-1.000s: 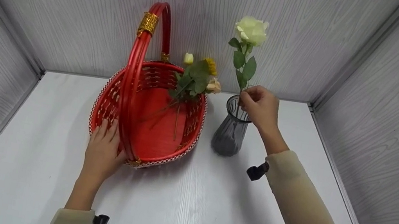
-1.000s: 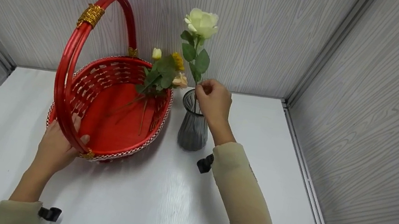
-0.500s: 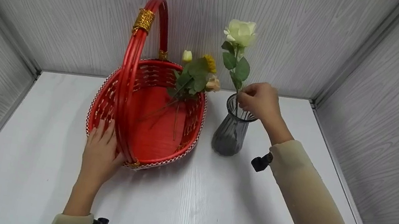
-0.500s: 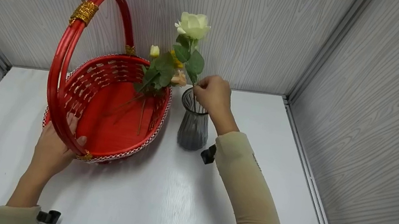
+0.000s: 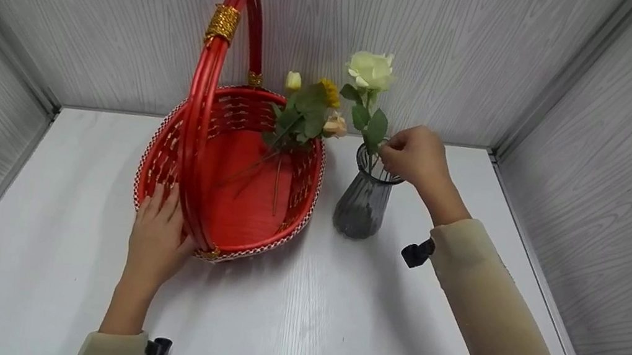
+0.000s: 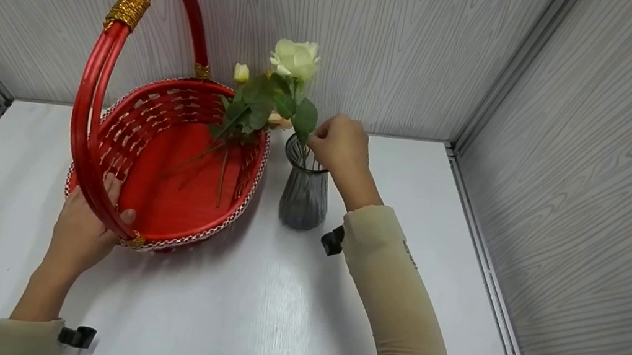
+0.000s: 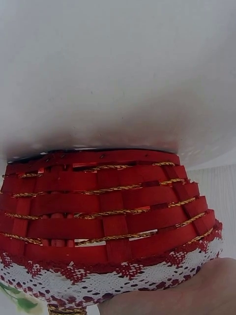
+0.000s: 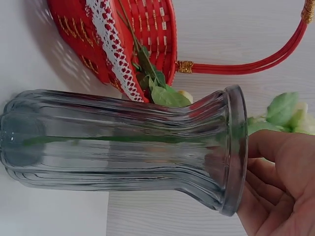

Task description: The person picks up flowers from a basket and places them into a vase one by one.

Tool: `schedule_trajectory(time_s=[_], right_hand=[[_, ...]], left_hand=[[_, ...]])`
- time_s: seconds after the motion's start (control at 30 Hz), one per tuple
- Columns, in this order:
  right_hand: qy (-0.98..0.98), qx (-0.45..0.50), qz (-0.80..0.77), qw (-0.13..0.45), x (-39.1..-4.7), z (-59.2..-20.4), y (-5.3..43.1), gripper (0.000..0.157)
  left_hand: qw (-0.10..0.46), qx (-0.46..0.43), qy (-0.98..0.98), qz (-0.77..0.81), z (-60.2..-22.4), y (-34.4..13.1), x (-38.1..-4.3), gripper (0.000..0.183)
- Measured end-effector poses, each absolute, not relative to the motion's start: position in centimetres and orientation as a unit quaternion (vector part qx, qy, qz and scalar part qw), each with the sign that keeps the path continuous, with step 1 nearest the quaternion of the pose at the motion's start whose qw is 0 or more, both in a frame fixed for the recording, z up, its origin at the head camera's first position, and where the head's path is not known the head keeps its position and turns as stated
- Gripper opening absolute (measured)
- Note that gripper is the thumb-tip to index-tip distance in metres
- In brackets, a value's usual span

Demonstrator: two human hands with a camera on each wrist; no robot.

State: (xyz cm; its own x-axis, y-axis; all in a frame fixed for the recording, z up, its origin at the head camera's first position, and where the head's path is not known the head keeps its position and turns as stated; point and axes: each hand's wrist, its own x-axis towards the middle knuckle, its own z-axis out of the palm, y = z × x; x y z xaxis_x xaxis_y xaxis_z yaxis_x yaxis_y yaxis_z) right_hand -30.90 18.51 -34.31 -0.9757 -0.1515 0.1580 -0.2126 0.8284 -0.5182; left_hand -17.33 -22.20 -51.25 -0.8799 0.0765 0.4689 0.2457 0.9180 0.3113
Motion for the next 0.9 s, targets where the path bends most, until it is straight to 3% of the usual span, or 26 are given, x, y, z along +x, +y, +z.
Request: schedule_trajectory(time_s=[0.4,0.9], right_hand=[[-0.887,0.097,0.446,0.069,-28.8,-34.5,17.5,0.018],[-0.763,0.145,0.628,-0.050,-25.6,-38.1,10.0,0.014]], left_hand=[[0.198,-0.056,-0.962,-0.178,-51.1,-22.5,-17.3,0.072],[0.204,-0.064,-0.960,-0.183,-51.0,-22.2,-17.2,0.072]])
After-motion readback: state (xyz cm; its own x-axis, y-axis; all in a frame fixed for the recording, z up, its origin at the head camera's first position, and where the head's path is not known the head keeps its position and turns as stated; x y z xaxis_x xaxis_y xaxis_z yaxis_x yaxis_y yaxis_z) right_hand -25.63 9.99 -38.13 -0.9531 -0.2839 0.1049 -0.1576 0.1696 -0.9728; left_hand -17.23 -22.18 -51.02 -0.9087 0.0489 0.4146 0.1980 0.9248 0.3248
